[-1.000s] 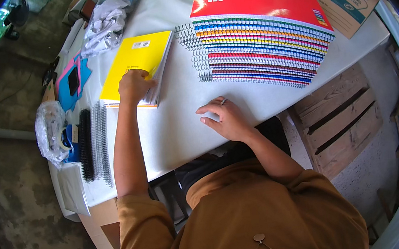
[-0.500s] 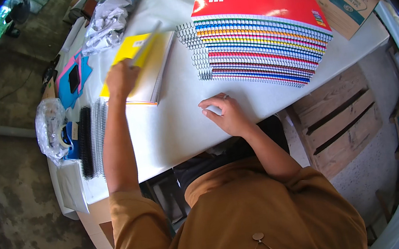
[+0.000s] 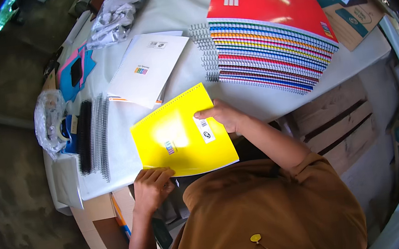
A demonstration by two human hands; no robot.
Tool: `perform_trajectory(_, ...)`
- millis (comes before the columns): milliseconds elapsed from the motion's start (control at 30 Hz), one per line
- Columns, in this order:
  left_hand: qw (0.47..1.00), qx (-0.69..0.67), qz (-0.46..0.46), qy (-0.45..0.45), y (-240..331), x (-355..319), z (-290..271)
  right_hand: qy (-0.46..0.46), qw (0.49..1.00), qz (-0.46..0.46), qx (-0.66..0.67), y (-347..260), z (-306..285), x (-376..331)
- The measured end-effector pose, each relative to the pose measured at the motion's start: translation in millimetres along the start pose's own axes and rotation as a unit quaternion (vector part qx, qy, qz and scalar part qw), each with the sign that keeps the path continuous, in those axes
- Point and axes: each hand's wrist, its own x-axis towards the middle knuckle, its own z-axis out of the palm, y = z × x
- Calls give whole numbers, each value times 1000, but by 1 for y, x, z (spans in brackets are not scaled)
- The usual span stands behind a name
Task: The person inserts a spiral binding into pre-punched holes of several different colored notebooks by hand. The person flips through the pages and places each finished notebook onto a stack.
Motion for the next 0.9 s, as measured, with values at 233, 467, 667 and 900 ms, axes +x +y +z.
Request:
perform_trajectory(233,849,-370,-228,300,-42,2,-9,-97,922,-306,-216,-71,46,-51)
perform_trajectory(467,766,-528,-267,250,-51,52,68,-21,925,-272,-263,-60,5,-41)
perform_trajectory(667,769,-548,-256,204,-46,53,71,-55,920,-312,-230,-79,11,-59)
perform_trajectory(900,856,324,-336,222,-197,62,32,38,896,-264,-355,-81,14,-56)
